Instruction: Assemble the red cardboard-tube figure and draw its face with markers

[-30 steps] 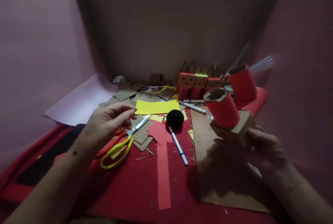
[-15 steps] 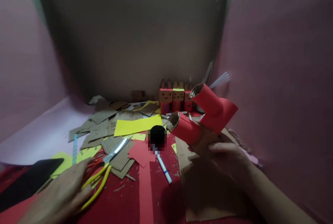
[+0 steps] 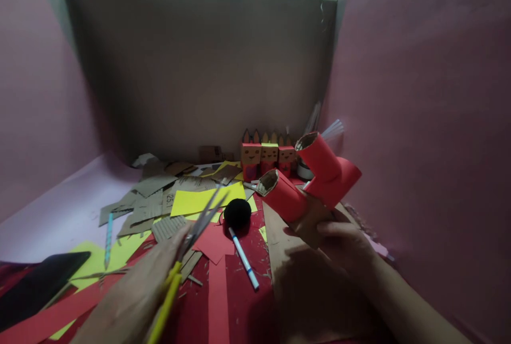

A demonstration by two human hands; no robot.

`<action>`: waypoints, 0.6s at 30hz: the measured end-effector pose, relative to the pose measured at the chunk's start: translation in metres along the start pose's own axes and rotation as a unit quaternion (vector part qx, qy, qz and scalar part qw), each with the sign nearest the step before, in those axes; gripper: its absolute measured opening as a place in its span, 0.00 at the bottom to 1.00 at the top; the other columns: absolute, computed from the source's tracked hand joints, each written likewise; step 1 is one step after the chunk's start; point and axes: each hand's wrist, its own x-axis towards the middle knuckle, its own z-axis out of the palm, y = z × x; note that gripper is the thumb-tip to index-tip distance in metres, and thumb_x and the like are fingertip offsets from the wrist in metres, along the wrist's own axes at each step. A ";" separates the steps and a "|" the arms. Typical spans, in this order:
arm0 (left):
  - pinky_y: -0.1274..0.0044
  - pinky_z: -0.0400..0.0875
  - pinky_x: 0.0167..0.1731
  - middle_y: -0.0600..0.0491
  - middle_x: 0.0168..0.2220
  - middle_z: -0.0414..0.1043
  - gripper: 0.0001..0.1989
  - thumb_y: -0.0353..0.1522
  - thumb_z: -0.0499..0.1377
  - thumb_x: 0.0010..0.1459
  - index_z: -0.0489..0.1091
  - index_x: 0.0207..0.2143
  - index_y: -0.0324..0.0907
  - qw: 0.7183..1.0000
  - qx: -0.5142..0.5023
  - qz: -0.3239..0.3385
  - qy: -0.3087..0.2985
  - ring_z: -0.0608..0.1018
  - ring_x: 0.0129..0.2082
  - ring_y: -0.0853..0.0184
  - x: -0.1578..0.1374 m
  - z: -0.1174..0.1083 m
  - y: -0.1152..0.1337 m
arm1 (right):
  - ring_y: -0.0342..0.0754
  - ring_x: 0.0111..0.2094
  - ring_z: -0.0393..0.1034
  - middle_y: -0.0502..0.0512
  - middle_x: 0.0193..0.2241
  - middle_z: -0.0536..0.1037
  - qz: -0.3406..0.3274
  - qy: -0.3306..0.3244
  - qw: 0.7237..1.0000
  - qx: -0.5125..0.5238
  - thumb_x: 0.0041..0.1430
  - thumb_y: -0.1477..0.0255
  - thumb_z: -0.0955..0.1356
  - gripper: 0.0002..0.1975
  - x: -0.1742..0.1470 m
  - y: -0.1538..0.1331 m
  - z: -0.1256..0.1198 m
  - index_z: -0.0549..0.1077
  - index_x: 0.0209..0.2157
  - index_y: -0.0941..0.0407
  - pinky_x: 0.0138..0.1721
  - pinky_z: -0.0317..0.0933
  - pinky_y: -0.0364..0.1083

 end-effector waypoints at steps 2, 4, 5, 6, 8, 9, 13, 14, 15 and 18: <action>0.66 0.65 0.61 0.48 0.58 0.75 0.25 0.41 0.53 0.61 0.70 0.59 0.49 0.994 0.063 0.083 0.007 0.74 0.59 0.47 0.008 0.007 0.018 | 0.55 0.39 0.79 0.53 0.42 0.85 0.014 0.005 1.000 0.008 0.39 0.80 0.73 0.32 0.000 0.000 0.000 0.76 0.51 0.51 0.49 0.71 0.60; 0.68 0.73 0.54 0.45 0.51 0.80 0.23 0.36 0.49 0.65 0.68 0.60 0.45 0.963 0.165 0.210 0.036 0.81 0.50 0.52 0.018 0.008 0.038 | 0.55 0.38 0.80 0.53 0.40 0.85 0.033 0.001 0.999 0.013 0.39 0.80 0.73 0.29 0.000 0.000 0.000 0.77 0.48 0.51 0.47 0.72 0.59; 0.69 0.77 0.48 0.44 0.46 0.81 0.24 0.33 0.47 0.65 0.67 0.61 0.42 0.936 0.212 0.274 0.063 0.83 0.44 0.55 0.022 0.007 0.049 | 0.56 0.38 0.80 0.54 0.39 0.85 0.043 -0.005 0.999 0.013 0.39 0.79 0.72 0.28 -0.001 -0.001 0.001 0.78 0.46 0.52 0.45 0.73 0.59; 0.70 0.79 0.43 0.42 0.44 0.82 0.24 0.29 0.46 0.64 0.64 0.61 0.39 0.911 0.255 0.314 0.077 0.84 0.40 0.56 0.026 0.006 0.059 | 0.57 0.37 0.81 0.54 0.39 0.86 0.050 -0.013 0.999 0.011 0.39 0.79 0.72 0.26 -0.001 -0.001 0.002 0.79 0.45 0.52 0.43 0.74 0.59; 0.70 0.81 0.35 0.39 0.40 0.82 0.26 0.25 0.45 0.62 0.60 0.62 0.34 0.875 0.311 0.357 0.100 0.85 0.35 0.56 0.031 0.004 0.075 | 0.58 0.36 0.81 0.55 0.38 0.86 0.053 -0.027 0.998 0.004 0.40 0.78 0.72 0.24 -0.002 -0.003 0.005 0.79 0.44 0.53 0.40 0.75 0.57; 0.70 0.81 0.33 0.38 0.38 0.82 0.26 0.24 0.45 0.61 0.59 0.61 0.31 0.867 0.325 0.363 0.103 0.85 0.34 0.55 0.033 0.004 0.080 | 0.57 0.35 0.82 0.56 0.37 0.86 0.048 -0.033 0.998 0.000 0.40 0.78 0.72 0.24 -0.002 -0.003 0.006 0.80 0.43 0.53 0.40 0.75 0.56; 0.67 0.81 0.31 0.36 0.39 0.82 0.22 0.26 0.44 0.63 0.62 0.58 0.28 0.885 0.307 0.340 0.082 0.85 0.33 0.53 0.032 0.011 0.083 | 0.54 0.35 0.81 0.52 0.33 0.86 0.020 -0.040 0.999 0.004 0.39 0.80 0.72 0.21 0.000 0.000 0.006 0.80 0.40 0.54 0.46 0.73 0.55; 0.66 0.81 0.33 0.36 0.40 0.81 0.22 0.27 0.44 0.64 0.63 0.58 0.29 0.901 0.285 0.319 0.069 0.85 0.35 0.52 0.031 0.013 0.080 | 0.54 0.36 0.81 0.52 0.33 0.86 0.018 -0.040 0.999 0.007 0.39 0.80 0.72 0.21 0.000 0.002 0.005 0.80 0.39 0.53 0.49 0.72 0.55; 0.64 0.81 0.36 0.36 0.43 0.81 0.23 0.28 0.45 0.64 0.63 0.59 0.31 0.918 0.260 0.296 0.053 0.84 0.38 0.51 0.029 0.015 0.076 | 0.54 0.38 0.81 0.51 0.32 0.85 0.019 -0.038 0.999 0.009 0.39 0.81 0.72 0.20 0.001 0.004 0.004 0.80 0.38 0.53 0.51 0.71 0.56; 0.62 0.78 0.47 0.39 0.51 0.78 0.25 0.30 0.49 0.64 0.63 0.62 0.36 0.951 0.198 0.237 0.018 0.82 0.48 0.50 0.025 0.020 0.066 | 0.56 0.40 0.81 0.52 0.33 0.85 0.028 -0.036 0.999 0.007 0.39 0.80 0.72 0.21 0.001 0.008 0.002 0.80 0.39 0.53 0.54 0.69 0.58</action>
